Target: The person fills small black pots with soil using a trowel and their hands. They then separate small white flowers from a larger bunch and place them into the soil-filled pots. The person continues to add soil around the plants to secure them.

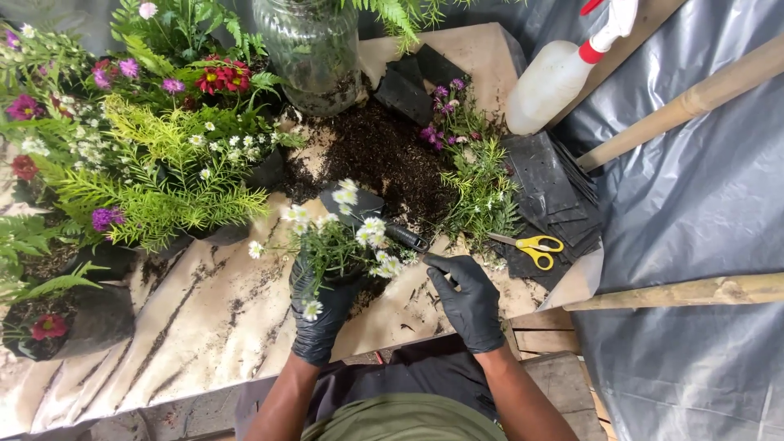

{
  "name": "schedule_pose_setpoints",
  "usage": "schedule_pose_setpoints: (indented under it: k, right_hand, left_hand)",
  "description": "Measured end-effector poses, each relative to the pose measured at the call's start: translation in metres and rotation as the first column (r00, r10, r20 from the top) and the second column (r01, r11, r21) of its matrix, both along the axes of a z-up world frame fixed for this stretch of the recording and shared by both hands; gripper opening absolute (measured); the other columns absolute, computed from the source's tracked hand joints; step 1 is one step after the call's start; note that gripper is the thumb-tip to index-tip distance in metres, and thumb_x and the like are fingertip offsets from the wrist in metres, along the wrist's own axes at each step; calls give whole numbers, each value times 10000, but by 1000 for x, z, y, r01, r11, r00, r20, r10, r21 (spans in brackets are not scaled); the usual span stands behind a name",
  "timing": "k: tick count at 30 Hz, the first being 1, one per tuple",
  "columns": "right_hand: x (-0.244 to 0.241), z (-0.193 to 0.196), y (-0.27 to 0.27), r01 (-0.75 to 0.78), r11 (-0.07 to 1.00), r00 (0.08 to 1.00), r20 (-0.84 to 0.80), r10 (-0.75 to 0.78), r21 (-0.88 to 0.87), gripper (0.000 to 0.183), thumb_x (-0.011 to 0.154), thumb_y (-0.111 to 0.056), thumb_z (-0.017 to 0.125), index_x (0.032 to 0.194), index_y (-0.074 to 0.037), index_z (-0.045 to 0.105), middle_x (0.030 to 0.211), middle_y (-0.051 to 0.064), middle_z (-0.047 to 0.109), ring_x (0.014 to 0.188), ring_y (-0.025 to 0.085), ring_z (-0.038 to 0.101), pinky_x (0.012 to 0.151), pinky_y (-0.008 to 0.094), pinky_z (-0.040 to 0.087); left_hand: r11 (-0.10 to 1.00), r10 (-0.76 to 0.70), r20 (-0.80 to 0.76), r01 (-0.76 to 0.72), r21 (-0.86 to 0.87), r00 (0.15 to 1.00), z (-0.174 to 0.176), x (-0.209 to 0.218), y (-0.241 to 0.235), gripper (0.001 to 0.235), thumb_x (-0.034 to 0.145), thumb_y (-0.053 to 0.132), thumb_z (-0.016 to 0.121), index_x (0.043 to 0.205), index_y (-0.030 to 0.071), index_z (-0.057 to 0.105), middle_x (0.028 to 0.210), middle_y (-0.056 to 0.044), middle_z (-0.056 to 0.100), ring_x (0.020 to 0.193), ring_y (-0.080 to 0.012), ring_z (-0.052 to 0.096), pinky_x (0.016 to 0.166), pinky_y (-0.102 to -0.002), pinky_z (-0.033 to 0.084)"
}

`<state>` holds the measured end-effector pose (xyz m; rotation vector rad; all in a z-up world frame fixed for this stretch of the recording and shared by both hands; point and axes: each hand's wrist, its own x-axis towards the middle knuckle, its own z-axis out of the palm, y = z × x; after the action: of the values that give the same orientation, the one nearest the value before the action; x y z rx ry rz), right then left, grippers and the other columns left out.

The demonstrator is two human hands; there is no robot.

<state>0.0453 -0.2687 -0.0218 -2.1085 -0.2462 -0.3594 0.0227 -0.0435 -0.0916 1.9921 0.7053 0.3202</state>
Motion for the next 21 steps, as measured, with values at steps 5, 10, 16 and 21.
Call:
schedule_pose_setpoints:
  k: [5,10,16,21]
  right_hand:
    - [-4,-9,-11,0,999,1000,-6,-1,-44,183,911,-202,805,1081,-261,837,856,-18,743,676,154,655,652,310,603]
    - [1,-20,-33,46,995,999,5,-46,-84,170,908,-230,813,1073,-266,835,843,-27,736,667,140,656,656,301,606]
    - [16,-6,-54,187,973,979,103,-174,-138,158,882,-217,844,1034,-261,832,827,-7,728,710,205,682,669,333,604]
    - [49,-14,-81,273,916,947,247,-203,-295,114,893,-276,866,995,-260,817,783,-27,710,704,196,691,693,325,595]
  left_hand:
    - [940,-26,94,56,-335,995,53,-15,3,433,621,92,940,950,-125,760,968,-336,768,1058,-495,702,893,-478,572]
    - [933,-345,10,344,-104,938,38,4,42,698,565,207,978,1181,-11,733,1200,-217,741,1217,-356,664,1067,-407,533]
    - [864,-461,-156,402,-304,874,60,11,30,476,783,327,838,1121,-1,762,1258,-207,709,1270,-341,632,1146,-412,459]
    - [852,-442,-15,415,-319,897,39,7,31,522,814,362,794,1180,2,700,1311,-207,650,1307,-348,584,1163,-435,434]
